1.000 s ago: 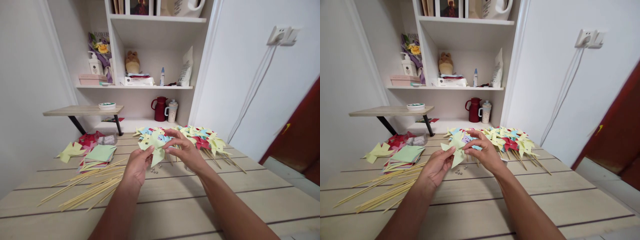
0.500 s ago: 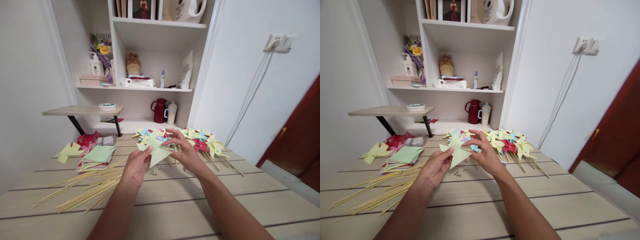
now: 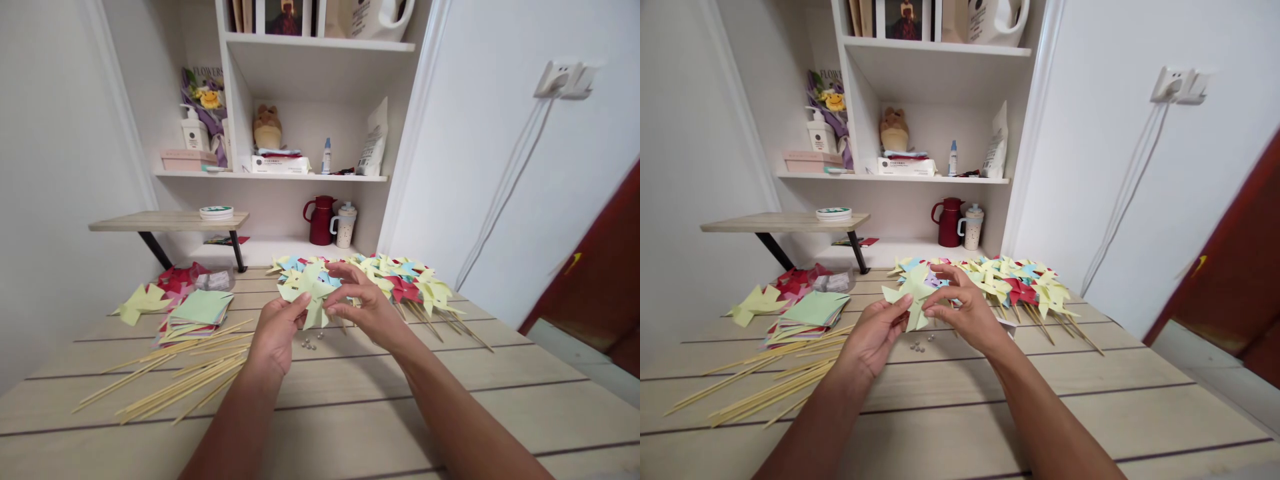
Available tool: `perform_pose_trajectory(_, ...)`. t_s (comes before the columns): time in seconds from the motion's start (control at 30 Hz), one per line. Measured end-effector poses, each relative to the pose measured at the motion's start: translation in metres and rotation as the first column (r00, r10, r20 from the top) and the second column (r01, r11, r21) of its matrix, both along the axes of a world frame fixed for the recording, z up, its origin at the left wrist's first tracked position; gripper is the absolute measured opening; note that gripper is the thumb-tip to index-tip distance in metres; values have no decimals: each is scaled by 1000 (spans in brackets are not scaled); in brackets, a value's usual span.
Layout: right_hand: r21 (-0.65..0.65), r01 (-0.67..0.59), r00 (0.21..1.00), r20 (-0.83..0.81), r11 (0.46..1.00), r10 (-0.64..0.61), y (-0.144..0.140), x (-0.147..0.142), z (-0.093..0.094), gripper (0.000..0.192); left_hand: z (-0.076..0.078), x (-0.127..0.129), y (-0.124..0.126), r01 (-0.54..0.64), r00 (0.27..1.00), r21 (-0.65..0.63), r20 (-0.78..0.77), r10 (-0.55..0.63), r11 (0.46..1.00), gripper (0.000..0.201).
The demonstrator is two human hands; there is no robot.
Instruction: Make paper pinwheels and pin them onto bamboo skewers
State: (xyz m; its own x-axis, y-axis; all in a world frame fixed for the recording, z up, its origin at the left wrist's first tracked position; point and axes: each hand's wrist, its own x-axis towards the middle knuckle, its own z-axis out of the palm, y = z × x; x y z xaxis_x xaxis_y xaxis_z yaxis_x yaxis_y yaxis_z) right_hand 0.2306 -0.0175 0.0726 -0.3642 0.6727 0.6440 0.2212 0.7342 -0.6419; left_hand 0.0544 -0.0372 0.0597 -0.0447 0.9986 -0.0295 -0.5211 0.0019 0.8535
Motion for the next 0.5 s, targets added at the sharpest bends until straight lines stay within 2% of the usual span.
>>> perform_pose_trajectory(0.13,44,-16,1000,-8,999,16,0,-2,0,8,-1,-1,1,-8,1000,-5,-5,8,1000,24)
perform_pose_trajectory(0.27,29,-8,1000,-28,1000,9,1,-4,-2,7,0,0,0,-25,999,-13,-28,25,1000,31)
perform_pose_trajectory(0.5,28,-18,998,-55,999,20,-1,-8,-6,2,1,1,-1,-46,998,-9,-40,46,999,29)
